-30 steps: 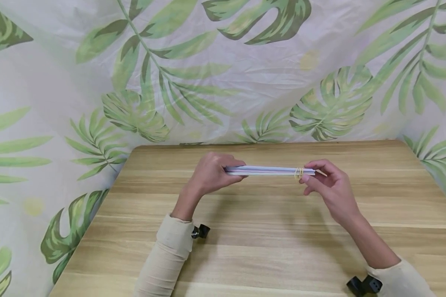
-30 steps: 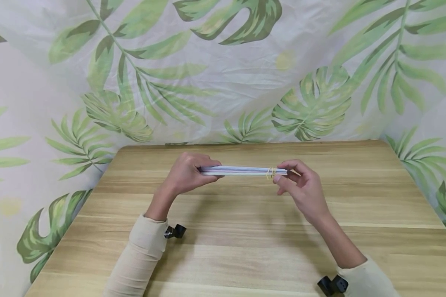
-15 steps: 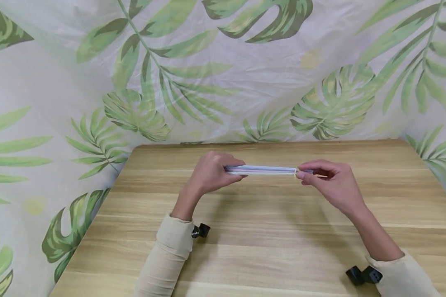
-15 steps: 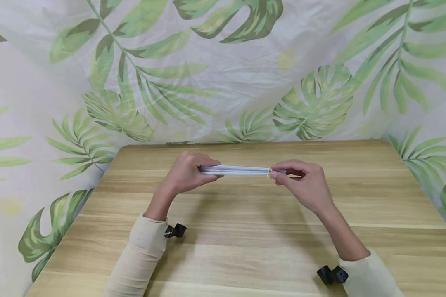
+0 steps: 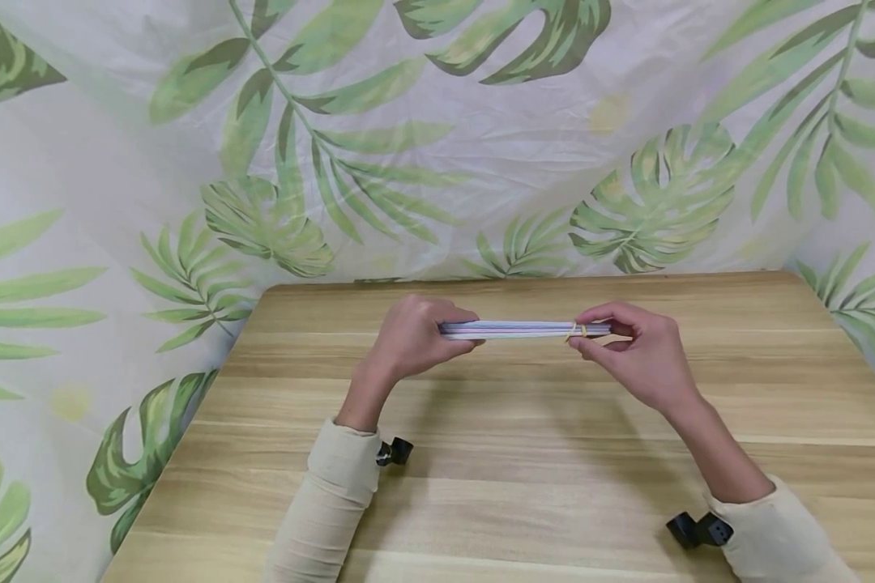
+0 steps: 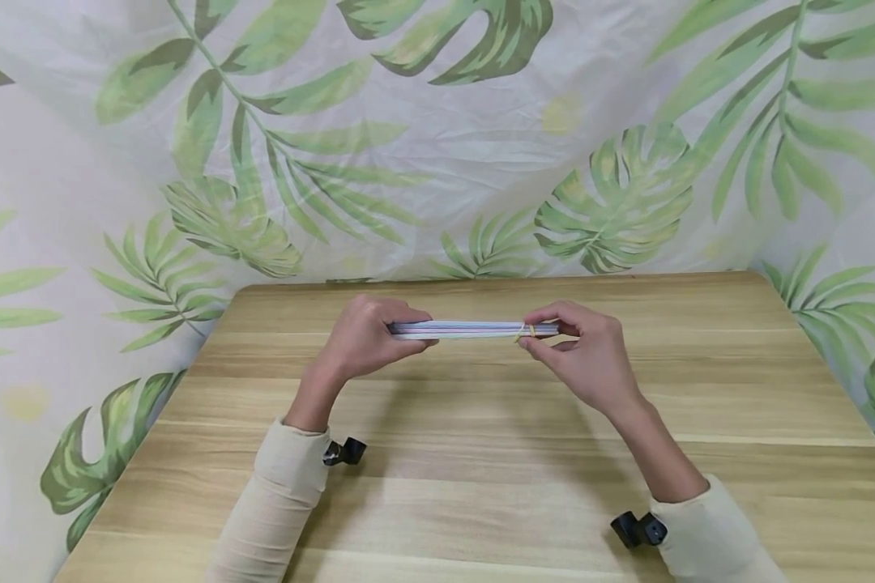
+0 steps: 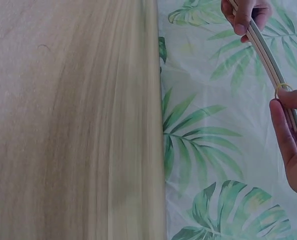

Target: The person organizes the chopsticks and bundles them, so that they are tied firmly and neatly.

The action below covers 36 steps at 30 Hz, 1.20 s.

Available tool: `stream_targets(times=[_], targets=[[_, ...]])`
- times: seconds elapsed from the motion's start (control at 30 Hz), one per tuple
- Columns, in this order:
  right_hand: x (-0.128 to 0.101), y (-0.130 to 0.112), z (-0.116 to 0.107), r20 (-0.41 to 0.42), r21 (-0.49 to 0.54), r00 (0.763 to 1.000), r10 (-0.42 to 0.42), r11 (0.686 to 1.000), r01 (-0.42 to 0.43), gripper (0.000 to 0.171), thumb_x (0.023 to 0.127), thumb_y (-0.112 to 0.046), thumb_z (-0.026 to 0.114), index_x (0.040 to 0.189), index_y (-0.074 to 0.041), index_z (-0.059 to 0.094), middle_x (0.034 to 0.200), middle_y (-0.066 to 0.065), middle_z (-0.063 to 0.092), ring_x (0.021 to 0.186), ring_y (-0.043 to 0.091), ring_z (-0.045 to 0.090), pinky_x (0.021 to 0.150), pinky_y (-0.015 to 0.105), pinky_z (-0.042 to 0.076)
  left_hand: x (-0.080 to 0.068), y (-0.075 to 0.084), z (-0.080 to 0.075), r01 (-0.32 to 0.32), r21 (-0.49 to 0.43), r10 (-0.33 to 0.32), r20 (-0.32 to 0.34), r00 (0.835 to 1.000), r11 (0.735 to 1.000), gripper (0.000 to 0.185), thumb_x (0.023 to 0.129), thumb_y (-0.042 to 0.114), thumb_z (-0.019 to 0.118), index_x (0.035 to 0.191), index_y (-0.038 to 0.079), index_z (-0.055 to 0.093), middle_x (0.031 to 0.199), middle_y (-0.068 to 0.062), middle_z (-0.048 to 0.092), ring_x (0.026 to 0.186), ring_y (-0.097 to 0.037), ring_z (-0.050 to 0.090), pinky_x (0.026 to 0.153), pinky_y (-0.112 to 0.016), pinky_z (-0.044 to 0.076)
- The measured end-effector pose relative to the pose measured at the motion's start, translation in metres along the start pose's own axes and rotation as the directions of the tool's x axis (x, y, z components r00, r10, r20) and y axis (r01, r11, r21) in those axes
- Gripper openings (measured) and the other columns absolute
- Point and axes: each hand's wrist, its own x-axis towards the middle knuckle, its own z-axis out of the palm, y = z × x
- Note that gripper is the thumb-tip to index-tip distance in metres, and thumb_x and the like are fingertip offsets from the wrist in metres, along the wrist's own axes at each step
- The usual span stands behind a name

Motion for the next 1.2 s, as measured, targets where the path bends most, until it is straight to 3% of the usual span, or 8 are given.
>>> stream_targets(times=[0.1, 0.33, 0.4, 0.57, 0.67, 0.97, 1.2], targets=[[0.001, -0.001, -0.002, 0.003, 0.009, 1.0, -0.003, 1.0, 0.002, 0.022, 0.088, 0.004, 0.085, 0.108, -0.003, 0.08, 0.099, 0.018, 0.08, 0.077, -0.001, 0.077, 0.069, 0.02, 0.062, 0.0, 0.0, 0.0, 0.01, -0.005, -0.01, 0.006, 1.0, 1.0, 0.019, 0.086, 0.028, 0.091, 0.104, 0.021, 0.087, 0.088, 0.006, 0.082, 0.065, -0.002, 0.062, 0.062, -0.026, 0.049], [0.001, -0.003, -0.013, 0.101, 0.121, 0.992, 0.072, 0.989, -0.084, 0.023, 0.094, 0.001, 0.08, 0.117, 0.003, 0.078, 0.1, -0.016, 0.08, 0.079, 0.008, 0.081, 0.074, 0.024, 0.063, 0.0, 0.001, -0.001, 0.016, -0.023, -0.016, 0.009, 1.0, 1.0, 0.019, 0.087, 0.026, 0.091, 0.104, 0.02, 0.087, 0.089, 0.005, 0.083, 0.063, -0.002, 0.061, 0.061, -0.024, 0.047], [0.002, -0.002, -0.013, 0.11, 0.131, 0.991, 0.071, 0.988, -0.086, 0.023, 0.094, 0.001, 0.079, 0.117, 0.004, 0.078, 0.099, -0.018, 0.08, 0.08, 0.01, 0.081, 0.075, 0.024, 0.063, 0.0, 0.002, 0.0, -0.01, -0.016, 0.01, 0.004, 1.0, 1.0, 0.016, 0.087, 0.025, 0.091, 0.102, 0.021, 0.087, 0.087, 0.007, 0.082, 0.063, -0.001, 0.06, 0.061, -0.023, 0.046], [0.0, 0.004, -0.001, 0.149, 0.092, 0.986, 0.076, 0.992, -0.09, 0.022, 0.091, -0.003, 0.085, 0.112, 0.0, 0.083, 0.1, 0.008, 0.084, 0.079, 0.007, 0.08, 0.07, 0.024, 0.063, 0.003, 0.008, 0.011, -0.106, 0.063, 0.104, 0.021, 0.994, 0.992, 0.015, 0.085, 0.026, 0.09, 0.099, 0.023, 0.087, 0.085, 0.009, 0.081, 0.064, -0.002, 0.062, 0.061, -0.023, 0.047], [0.0, 0.005, 0.008, 0.173, 0.07, 0.979, 0.108, 0.99, -0.122, 0.025, 0.088, -0.006, 0.088, 0.112, -0.002, 0.084, 0.103, 0.02, 0.082, 0.079, 0.004, 0.079, 0.067, 0.024, 0.062, 0.003, 0.011, 0.016, -0.11, 0.077, 0.108, 0.03, 0.994, 0.991, 0.017, 0.084, 0.024, 0.091, 0.1, 0.022, 0.088, 0.086, 0.008, 0.081, 0.064, -0.002, 0.062, 0.061, -0.023, 0.048], [0.008, -0.003, -0.001, 0.163, -0.027, 0.983, 0.086, 0.996, -0.082, 0.027, 0.091, -0.014, 0.087, 0.117, -0.011, 0.083, 0.11, 0.012, 0.082, 0.08, 0.002, 0.076, 0.067, 0.021, 0.059, 0.002, 0.009, 0.008, -0.042, 0.017, 0.042, 0.012, 0.999, 0.999, 0.018, 0.086, 0.027, 0.091, 0.103, 0.021, 0.087, 0.09, 0.008, 0.083, 0.067, -0.002, 0.064, 0.065, -0.024, 0.05], [0.01, -0.004, -0.009, 0.174, 0.046, 0.975, 0.136, 0.988, -0.146, 0.02, 0.096, -0.015, 0.082, 0.115, -0.007, 0.08, 0.101, 0.003, 0.081, 0.082, 0.01, 0.079, 0.073, 0.024, 0.062, 0.001, 0.005, 0.002, -0.02, -0.007, 0.02, -0.006, 1.0, 1.0, 0.013, 0.088, 0.024, 0.09, 0.1, 0.022, 0.087, 0.086, 0.009, 0.081, 0.064, -0.001, 0.06, 0.063, -0.024, 0.049]])
